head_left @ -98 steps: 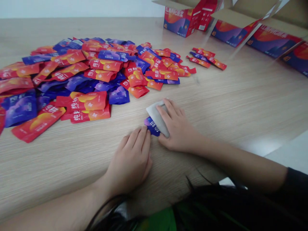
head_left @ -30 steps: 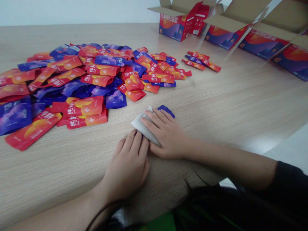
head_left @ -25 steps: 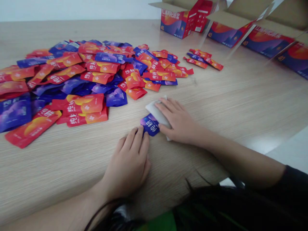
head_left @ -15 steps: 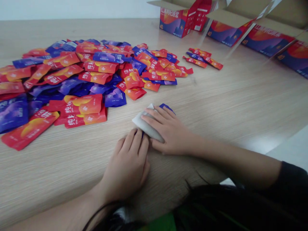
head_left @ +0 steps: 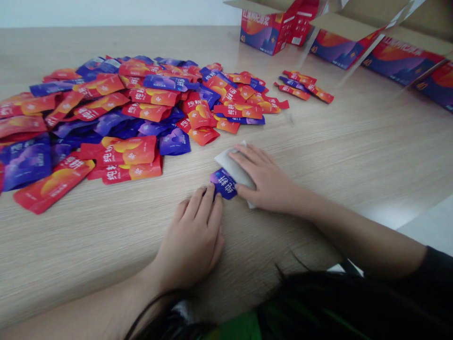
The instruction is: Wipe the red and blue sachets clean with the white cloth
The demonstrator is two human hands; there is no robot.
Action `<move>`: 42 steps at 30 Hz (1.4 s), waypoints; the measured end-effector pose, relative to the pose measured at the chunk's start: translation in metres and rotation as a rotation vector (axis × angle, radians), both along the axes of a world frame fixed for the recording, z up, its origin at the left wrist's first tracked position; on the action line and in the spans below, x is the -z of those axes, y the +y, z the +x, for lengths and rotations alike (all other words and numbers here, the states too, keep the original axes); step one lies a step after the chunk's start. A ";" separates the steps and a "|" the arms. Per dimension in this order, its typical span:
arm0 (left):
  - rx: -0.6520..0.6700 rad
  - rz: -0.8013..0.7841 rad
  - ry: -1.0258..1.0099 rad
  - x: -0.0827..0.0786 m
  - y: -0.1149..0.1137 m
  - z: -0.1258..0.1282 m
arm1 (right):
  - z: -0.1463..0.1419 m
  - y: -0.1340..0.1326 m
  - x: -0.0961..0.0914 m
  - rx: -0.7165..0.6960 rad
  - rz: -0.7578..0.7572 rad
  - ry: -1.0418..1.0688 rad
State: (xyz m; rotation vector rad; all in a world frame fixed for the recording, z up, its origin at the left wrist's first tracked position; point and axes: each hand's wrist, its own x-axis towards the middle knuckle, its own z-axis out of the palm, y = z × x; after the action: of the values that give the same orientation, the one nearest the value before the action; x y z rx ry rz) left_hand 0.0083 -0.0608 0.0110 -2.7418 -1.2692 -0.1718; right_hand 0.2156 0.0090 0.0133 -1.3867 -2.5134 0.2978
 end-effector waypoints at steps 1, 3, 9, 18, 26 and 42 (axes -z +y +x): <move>0.001 0.005 0.003 0.001 0.000 0.000 | 0.003 0.003 0.000 0.070 -0.003 -0.001; 0.003 0.014 0.003 0.001 0.000 0.001 | 0.002 0.003 0.001 0.132 0.018 -0.007; -0.012 -0.020 -0.016 -0.001 0.002 0.001 | -0.013 -0.015 0.000 -0.183 0.027 0.011; -0.010 -0.006 -0.023 0.001 0.002 0.001 | -0.009 -0.007 0.003 0.001 0.085 -0.032; 0.003 -0.021 -0.020 0.001 0.002 0.001 | 0.001 0.003 0.000 0.093 0.016 -0.023; 0.004 0.040 -0.006 0.002 0.000 0.000 | -0.005 -0.004 0.001 0.070 0.077 -0.012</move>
State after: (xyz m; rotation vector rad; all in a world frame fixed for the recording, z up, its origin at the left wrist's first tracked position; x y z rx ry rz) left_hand 0.0083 -0.0611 0.0088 -2.7128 -1.2479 -0.2028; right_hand 0.2107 0.0047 0.0121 -1.4460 -2.4519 0.1773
